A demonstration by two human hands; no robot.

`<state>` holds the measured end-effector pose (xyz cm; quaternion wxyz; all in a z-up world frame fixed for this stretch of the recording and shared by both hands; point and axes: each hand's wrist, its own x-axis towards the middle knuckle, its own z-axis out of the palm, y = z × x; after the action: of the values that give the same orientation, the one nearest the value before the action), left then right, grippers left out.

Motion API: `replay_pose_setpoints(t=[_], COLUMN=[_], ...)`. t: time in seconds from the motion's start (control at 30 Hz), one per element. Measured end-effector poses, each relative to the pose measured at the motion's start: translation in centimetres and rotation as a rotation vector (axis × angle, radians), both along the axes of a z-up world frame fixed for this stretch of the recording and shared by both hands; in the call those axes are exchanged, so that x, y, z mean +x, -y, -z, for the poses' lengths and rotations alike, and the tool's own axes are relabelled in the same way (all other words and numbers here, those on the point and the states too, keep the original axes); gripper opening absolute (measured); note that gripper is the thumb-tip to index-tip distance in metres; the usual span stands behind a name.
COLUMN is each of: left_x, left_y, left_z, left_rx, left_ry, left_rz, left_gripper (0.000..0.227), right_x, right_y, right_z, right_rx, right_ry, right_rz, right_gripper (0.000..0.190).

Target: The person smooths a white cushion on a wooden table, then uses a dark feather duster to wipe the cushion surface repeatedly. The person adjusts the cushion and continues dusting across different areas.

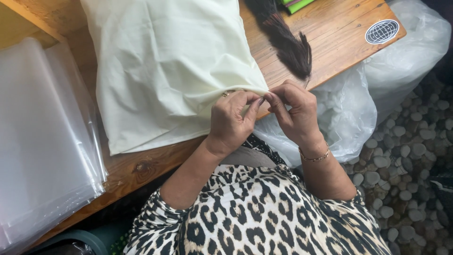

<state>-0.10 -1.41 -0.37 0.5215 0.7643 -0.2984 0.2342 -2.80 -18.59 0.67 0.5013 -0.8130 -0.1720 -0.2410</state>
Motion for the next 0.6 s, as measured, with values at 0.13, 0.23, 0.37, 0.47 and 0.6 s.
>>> replay_pose_setpoints(t=[0.13,0.23,0.37,0.47,0.6], left_x=[0.5,0.7,0.4,-0.3,-1.4], left_y=[-0.8,-2.1,-5.4,-9.1,-14.3], left_z=[0.1,0.4,1.0,0.3,-0.7], left_rx=[0.104,0.244,0.462,0.666,0.826], left_ry=[0.073,0.151,0.113,0.069,-0.091], left_rz=[-0.012,-0.12,-0.266,-0.419,-0.605], left_gripper=[0.01,0.011,0.006,0.008,0.009], right_x=[0.1,0.4,0.4,0.7,2.0], right_y=[0.7,2.7,6.2,8.8,11.0], right_z=[-0.2,0.1,0.2,1.2,2.6], right_rx=[-0.029,0.008,0.146,0.195,0.142], right_ry=[0.024,0.056,0.048,-0.017,-0.014], right_rz=[0.038,0.084,0.228,0.346,0.407], right_gripper=[0.018,0.023,0.027,0.027,0.028])
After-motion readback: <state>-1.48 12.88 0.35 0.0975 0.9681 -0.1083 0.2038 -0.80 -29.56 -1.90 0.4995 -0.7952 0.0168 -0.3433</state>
